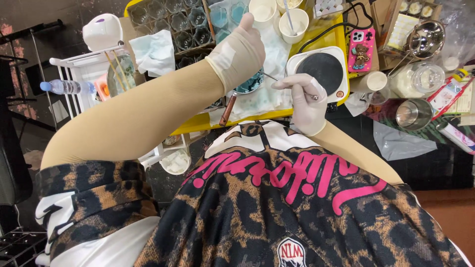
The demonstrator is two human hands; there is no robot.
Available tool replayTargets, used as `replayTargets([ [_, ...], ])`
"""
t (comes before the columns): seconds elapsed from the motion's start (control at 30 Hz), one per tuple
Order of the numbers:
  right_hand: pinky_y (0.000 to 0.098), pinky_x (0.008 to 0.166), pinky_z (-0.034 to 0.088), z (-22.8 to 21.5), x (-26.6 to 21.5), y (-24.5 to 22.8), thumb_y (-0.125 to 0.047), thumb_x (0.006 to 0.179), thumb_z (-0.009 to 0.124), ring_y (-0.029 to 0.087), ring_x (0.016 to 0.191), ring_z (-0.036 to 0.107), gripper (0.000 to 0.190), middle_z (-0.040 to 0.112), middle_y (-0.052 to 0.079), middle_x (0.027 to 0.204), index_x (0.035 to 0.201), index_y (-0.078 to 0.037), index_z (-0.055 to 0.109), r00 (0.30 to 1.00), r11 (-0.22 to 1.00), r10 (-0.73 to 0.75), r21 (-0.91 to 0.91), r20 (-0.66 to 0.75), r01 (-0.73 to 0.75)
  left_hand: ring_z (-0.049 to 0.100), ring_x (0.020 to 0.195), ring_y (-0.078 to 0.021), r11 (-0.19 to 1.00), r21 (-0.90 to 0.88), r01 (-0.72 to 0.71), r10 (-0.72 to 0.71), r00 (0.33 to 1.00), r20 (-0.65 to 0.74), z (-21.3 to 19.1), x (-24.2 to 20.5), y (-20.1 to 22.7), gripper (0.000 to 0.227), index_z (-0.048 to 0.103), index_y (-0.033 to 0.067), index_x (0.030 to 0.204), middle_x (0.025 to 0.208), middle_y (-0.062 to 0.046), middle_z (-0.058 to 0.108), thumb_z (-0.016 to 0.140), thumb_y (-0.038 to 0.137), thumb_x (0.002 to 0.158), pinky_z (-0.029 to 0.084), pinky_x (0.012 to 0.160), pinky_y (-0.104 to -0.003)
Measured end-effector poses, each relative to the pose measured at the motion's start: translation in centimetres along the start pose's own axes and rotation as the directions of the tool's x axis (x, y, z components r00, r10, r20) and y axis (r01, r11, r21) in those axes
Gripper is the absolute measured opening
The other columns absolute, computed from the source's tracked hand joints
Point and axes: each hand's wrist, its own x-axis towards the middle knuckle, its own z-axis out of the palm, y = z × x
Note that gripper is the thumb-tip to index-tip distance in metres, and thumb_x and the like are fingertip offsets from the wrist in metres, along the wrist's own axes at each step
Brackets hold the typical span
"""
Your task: Stirring melted blue wax in a pot and preparing molds for candle making.
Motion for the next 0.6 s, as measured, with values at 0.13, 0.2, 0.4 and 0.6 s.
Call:
replayTargets([
  [0.13,0.0292,0.1,0.053,0.0,-0.4,0.2,-0.005,0.116,0.041,0.017,0.105,0.068,0.022,0.07,0.012,0.111,0.119,0.004,0.061,0.999,1.0,0.006,0.028,-0.034,-0.006,0.066,0.086,-0.0268,1.0,-0.006,-0.016,0.016,0.997,0.081,-0.8,0.0,-0.1,0.01,0.079,0.0145,0.081,0.076,-0.002,0.071,0.071,0.019,0.079,0.033,0.097,-0.056],
  [0.2,0.03,0.101,0.053,0.0,-0.7,0.2,-0.006,0.116,0.041,0.017,0.105,0.068,0.022,0.07,0.012,0.109,0.119,0.003,0.06,0.999,1.0,0.01,0.029,-0.031,-0.009,0.066,0.089,-0.0258,0.999,-0.032,0.001,0.002,0.993,0.114,-0.8,-0.3,-0.1,0.009,0.08,0.0158,0.082,0.075,0.0,0.071,0.071,0.018,0.079,0.032,0.095,-0.052],
  [0.4,0.0315,0.101,0.053,0.3,-0.6,1.3,-0.006,0.116,0.042,0.018,0.105,0.067,0.021,0.069,0.012,0.109,0.123,0.003,0.059,0.998,0.993,0.056,0.108,-0.034,-0.052,0.067,0.088,-0.0239,0.996,-0.081,0.034,-0.016,0.975,0.221,-2.0,-1.1,-0.4,0.008,0.079,0.0172,0.085,0.078,0.001,0.072,0.073,0.018,0.079,0.035,0.087,-0.045],
  [0.6,0.0325,0.103,0.054,0.2,-0.3,1.3,-0.006,0.115,0.042,0.018,0.107,0.068,0.02,0.069,0.011,0.11,0.123,0.003,0.058,0.998,0.979,0.057,0.194,0.003,-0.056,0.069,0.086,-0.0223,0.982,-0.16,0.096,-0.08,0.991,0.103,-1.3,-2.2,-0.6,0.008,0.077,0.0204,0.083,0.081,0.002,0.073,0.073,0.014,0.079,0.036,0.087,-0.045],
])
